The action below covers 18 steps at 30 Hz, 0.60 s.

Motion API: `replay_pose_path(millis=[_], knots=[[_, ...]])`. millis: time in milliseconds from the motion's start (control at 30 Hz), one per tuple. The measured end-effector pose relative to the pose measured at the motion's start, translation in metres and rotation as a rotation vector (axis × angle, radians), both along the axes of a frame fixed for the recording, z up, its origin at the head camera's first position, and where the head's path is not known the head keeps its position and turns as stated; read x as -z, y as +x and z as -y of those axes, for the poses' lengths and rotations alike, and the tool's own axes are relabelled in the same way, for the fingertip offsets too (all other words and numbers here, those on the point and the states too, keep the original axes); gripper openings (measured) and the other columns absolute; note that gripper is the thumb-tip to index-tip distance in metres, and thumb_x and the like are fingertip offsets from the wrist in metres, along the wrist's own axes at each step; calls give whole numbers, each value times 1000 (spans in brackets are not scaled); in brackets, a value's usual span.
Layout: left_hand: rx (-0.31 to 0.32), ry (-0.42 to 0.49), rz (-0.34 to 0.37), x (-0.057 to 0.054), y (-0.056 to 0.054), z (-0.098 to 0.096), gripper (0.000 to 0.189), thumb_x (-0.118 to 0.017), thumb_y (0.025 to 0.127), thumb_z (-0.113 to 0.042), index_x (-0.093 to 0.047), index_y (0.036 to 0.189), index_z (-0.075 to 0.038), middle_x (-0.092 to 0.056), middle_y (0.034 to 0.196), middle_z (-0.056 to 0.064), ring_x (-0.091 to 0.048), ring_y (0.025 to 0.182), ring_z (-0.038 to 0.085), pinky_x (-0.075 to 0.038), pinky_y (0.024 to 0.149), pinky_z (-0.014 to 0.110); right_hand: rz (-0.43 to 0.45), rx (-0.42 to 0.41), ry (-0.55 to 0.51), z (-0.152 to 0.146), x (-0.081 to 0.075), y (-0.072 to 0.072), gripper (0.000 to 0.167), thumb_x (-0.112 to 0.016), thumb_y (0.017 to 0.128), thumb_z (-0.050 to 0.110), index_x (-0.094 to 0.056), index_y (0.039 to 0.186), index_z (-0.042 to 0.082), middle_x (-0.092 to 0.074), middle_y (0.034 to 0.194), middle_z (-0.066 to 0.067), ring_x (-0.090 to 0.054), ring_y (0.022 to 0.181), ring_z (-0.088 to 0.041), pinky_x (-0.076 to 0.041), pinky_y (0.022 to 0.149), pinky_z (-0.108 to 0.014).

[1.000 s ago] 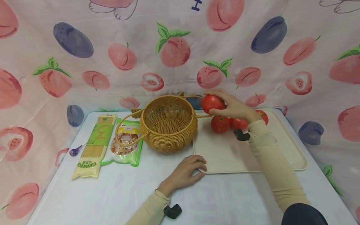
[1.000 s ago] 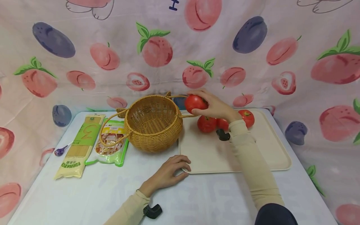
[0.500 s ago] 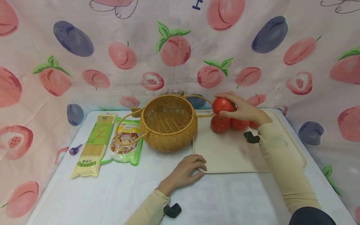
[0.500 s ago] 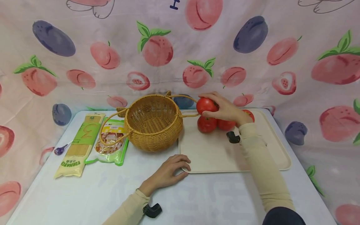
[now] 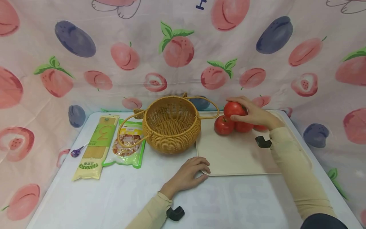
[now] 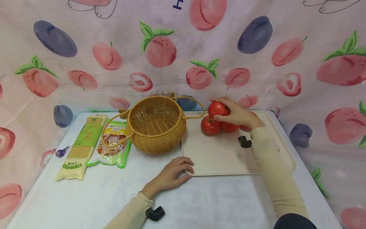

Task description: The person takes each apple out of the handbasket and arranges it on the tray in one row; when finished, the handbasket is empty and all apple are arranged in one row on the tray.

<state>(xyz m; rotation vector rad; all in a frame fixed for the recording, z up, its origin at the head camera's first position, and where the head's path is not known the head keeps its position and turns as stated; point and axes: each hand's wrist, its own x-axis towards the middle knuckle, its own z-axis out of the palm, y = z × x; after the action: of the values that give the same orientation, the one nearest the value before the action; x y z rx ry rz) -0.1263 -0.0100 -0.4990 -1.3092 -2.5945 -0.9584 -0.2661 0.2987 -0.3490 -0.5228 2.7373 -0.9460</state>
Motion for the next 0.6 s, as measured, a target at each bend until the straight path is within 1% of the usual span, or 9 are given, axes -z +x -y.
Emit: replay_pose_path(millis=[100,267,333,500,600], knots=[[1,0,7,-1,-1,0,11,-61,91,-32,-65,100,-27,-56,123,-10,-46,123,7,-38,105,30,8,12,19,-6,0,1,66,-70,81,46,-33,136,52,-33,139,1,-38,125,-28,-40,95,-64],[1,2,7,-1,-1,1,11,-61,91,-32,-65,100,-27,-56,123,-9,-45,123,6,-38,105,30,-17,-3,27,-14,0,4,69,-71,81,43,-33,138,48,-33,141,0,-38,125,-28,-39,96,-63],[0,2,10,0,-1,1,11,-61,91,-32,-65,100,-27,-56,123,-10,-45,123,6,-38,105,30,-25,3,30,-17,1,5,71,-71,81,44,-32,139,47,-32,143,0,-38,126,-28,-38,97,-63],[1,-2,21,0,0,1,11,-61,91,-32,-65,100,-27,-55,123,-10,-45,122,6,-38,105,29,-21,43,41,-27,5,4,78,-71,80,47,-28,144,38,-31,147,-3,-36,128,-31,-36,98,-65],[2,-3,15,0,0,0,11,-61,91,-32,-65,100,-27,-56,123,-10,-46,123,6,-38,104,30,-22,69,40,-33,6,4,81,-71,79,47,-27,145,31,-34,143,-6,-39,125,-32,-36,98,-63]])
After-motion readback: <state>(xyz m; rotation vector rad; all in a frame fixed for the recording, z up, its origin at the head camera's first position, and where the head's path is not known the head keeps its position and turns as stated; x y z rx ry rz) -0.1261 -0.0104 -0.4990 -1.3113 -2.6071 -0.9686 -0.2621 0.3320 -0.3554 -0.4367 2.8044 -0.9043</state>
